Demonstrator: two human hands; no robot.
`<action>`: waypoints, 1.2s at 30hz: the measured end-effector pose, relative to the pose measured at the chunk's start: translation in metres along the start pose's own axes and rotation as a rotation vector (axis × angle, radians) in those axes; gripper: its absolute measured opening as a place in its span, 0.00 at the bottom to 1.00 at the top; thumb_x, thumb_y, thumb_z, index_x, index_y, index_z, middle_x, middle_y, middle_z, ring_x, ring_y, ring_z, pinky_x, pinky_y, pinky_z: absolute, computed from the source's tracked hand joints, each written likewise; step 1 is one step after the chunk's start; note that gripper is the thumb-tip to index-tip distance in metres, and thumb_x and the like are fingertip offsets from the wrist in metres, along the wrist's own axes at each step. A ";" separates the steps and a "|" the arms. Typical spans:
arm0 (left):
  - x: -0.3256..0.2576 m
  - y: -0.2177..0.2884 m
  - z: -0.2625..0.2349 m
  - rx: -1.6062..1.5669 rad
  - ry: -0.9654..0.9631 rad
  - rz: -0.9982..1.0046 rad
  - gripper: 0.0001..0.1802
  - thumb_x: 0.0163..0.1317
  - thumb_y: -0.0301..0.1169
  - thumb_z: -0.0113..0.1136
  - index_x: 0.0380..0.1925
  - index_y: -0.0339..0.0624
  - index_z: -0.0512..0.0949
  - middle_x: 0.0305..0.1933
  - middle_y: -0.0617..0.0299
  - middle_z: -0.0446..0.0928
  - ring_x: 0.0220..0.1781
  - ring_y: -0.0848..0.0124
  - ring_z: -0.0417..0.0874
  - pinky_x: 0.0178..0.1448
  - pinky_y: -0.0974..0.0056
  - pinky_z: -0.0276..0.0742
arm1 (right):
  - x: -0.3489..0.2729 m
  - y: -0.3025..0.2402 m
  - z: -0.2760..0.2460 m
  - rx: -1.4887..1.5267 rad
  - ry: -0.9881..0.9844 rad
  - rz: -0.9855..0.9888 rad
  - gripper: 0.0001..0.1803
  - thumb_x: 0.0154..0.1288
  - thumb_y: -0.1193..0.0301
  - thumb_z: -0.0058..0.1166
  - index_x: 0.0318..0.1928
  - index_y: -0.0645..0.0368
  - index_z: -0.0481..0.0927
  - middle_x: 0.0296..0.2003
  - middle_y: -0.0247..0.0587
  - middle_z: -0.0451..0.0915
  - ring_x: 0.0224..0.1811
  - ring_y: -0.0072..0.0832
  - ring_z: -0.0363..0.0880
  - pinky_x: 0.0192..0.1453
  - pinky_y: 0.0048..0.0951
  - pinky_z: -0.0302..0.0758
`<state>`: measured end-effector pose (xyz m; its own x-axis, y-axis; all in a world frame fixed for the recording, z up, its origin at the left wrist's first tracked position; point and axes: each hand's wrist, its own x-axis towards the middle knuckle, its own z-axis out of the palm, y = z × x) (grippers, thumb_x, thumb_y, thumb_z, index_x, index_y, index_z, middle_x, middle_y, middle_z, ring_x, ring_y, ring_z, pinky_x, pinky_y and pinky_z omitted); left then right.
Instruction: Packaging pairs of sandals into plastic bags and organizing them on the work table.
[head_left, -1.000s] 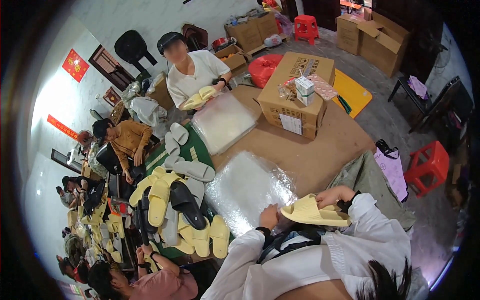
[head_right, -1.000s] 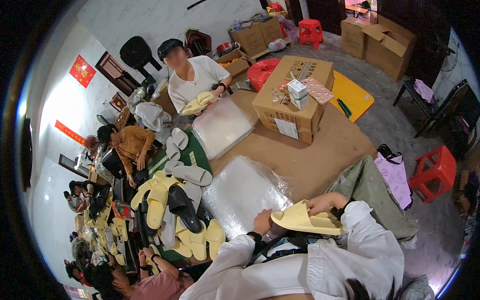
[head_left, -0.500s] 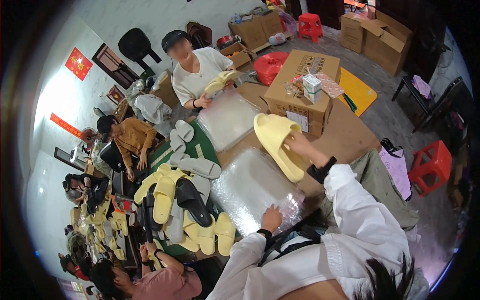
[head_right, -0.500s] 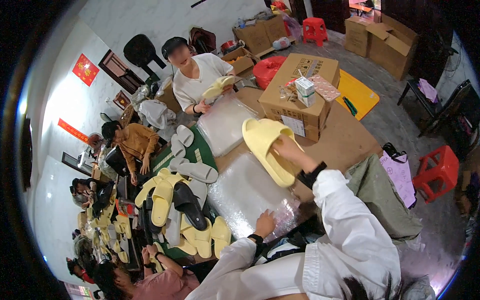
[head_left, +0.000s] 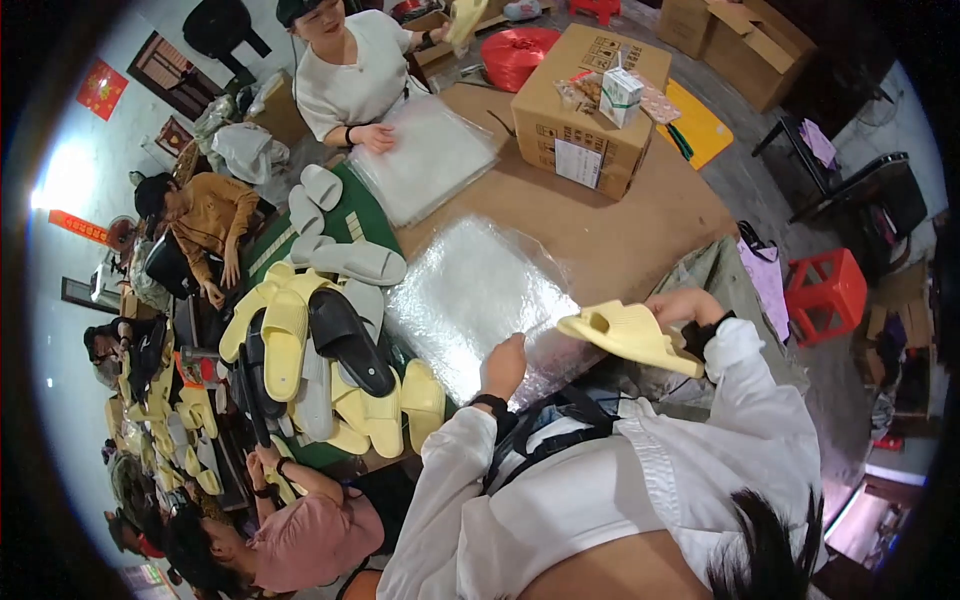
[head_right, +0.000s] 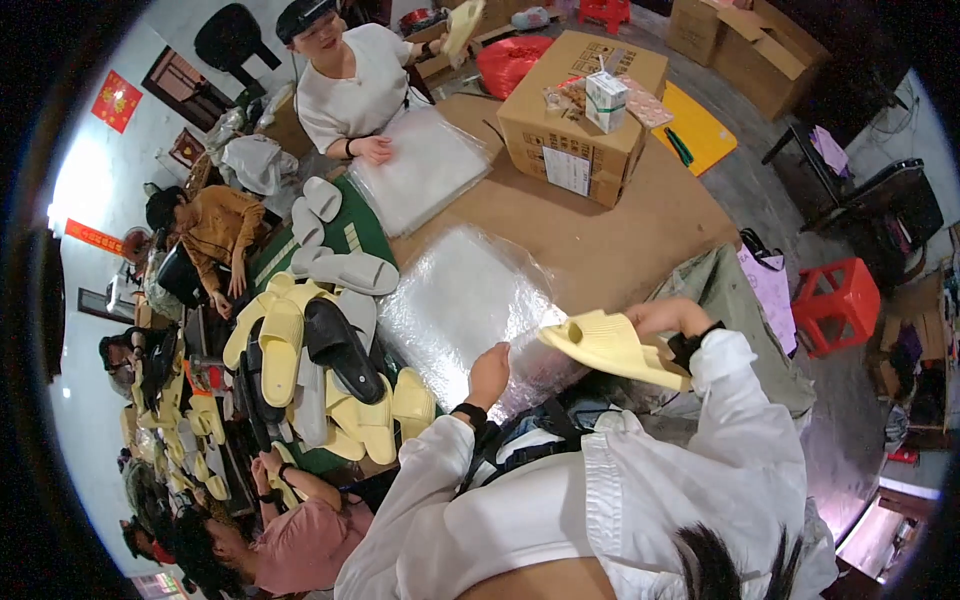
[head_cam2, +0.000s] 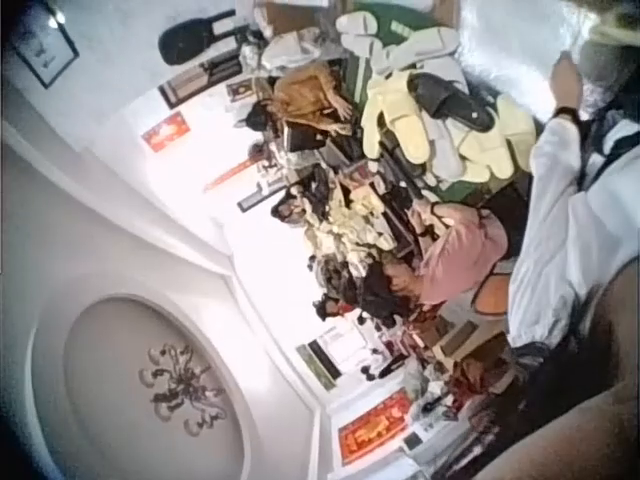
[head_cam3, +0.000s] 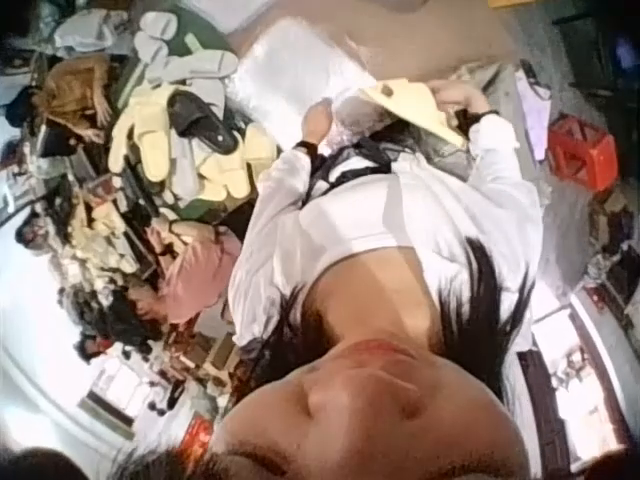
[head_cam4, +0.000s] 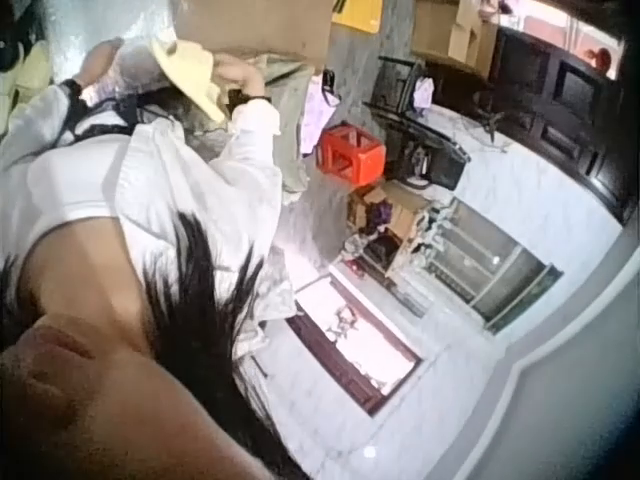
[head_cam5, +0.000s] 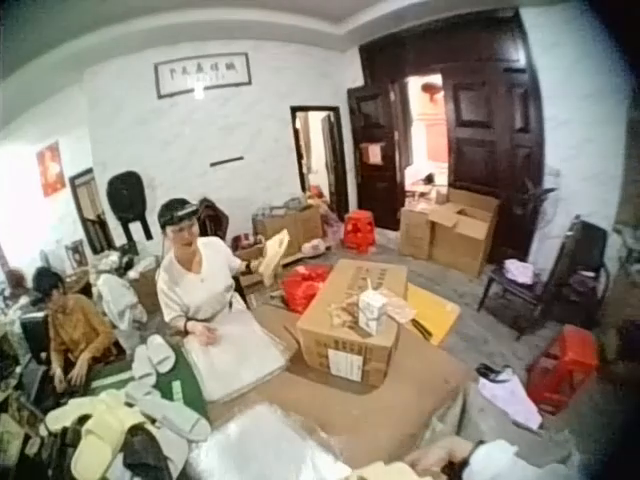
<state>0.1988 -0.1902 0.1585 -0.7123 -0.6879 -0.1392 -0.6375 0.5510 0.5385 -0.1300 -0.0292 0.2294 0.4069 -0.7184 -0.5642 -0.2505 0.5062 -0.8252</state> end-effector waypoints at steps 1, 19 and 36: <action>0.002 -0.004 0.004 -0.065 0.021 -0.033 0.16 0.65 0.37 0.39 0.33 0.41 0.75 0.32 0.45 0.77 0.35 0.47 0.76 0.39 0.48 0.71 | -0.005 0.007 0.008 0.069 -0.083 0.055 0.19 0.53 0.73 0.55 0.47 0.64 0.75 0.41 0.31 0.78 0.41 0.18 0.71 0.46 0.21 0.68; 0.018 0.001 -0.008 -0.219 0.114 0.101 0.18 0.66 0.36 0.39 0.47 0.37 0.72 0.31 0.48 0.79 0.33 0.52 0.80 0.37 0.56 0.74 | 0.046 -0.064 0.082 -0.390 0.409 -0.321 0.17 0.51 0.76 0.51 0.45 0.63 0.75 0.48 0.47 0.74 0.47 0.37 0.73 0.51 0.29 0.68; -0.001 0.032 -0.015 0.097 0.131 0.254 0.31 0.54 0.27 0.47 0.60 0.35 0.56 0.64 0.43 0.56 0.63 0.47 0.60 0.64 0.53 0.58 | 0.083 -0.048 0.096 -0.855 0.963 -0.356 0.09 0.42 0.71 0.54 0.22 0.66 0.78 0.34 0.49 0.73 0.38 0.43 0.72 0.44 0.39 0.69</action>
<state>0.1833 -0.1790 0.1888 -0.8128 -0.5736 0.1018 -0.4728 0.7516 0.4599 0.0005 -0.0672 0.2244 -0.1252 -0.9752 0.1825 -0.8730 0.0209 -0.4873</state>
